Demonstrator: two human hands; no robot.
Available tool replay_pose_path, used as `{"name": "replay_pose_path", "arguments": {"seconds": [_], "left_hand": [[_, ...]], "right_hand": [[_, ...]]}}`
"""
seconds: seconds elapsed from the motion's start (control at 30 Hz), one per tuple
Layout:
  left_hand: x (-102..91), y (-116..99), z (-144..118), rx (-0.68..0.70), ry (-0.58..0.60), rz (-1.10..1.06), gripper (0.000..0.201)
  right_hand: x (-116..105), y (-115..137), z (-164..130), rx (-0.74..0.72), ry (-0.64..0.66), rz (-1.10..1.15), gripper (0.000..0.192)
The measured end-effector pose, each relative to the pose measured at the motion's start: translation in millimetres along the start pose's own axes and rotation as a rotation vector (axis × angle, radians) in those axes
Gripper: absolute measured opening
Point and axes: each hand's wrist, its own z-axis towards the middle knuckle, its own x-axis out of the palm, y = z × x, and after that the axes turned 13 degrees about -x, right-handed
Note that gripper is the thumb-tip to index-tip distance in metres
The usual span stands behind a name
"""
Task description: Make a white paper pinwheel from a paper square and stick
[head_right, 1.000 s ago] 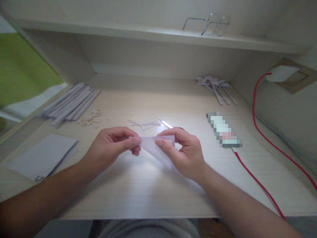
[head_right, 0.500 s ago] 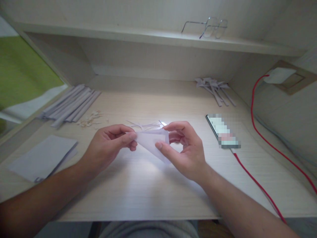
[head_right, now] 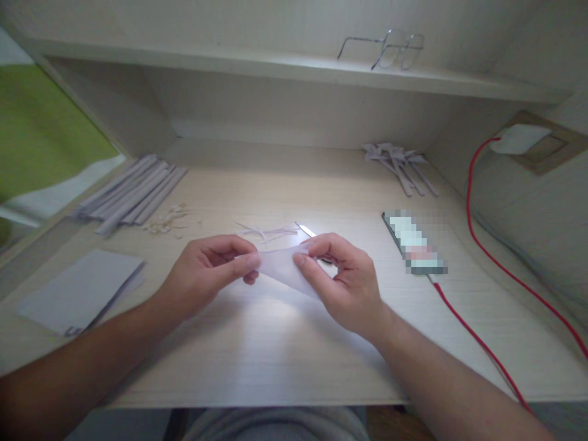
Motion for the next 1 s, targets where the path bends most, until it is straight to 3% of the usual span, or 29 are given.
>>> {"name": "replay_pose_path", "arguments": {"seconds": [0.23,0.7,1.0], "left_hand": [[2.9,6.7,-3.4,0.016,0.027,0.090,0.012],[5.2,4.8,-6.7,0.066,-0.037,0.167,0.015],[5.9,4.9,-5.9,0.025,-0.041,0.156,0.018]], "right_hand": [[3.5,1.4,-5.1,-0.048,0.020,-0.071,0.011],[4.6,2.1,-5.4,0.015,-0.037,-0.071,0.014],[5.9,4.8,-3.7,0.036,-0.038,-0.060,0.014]]}}
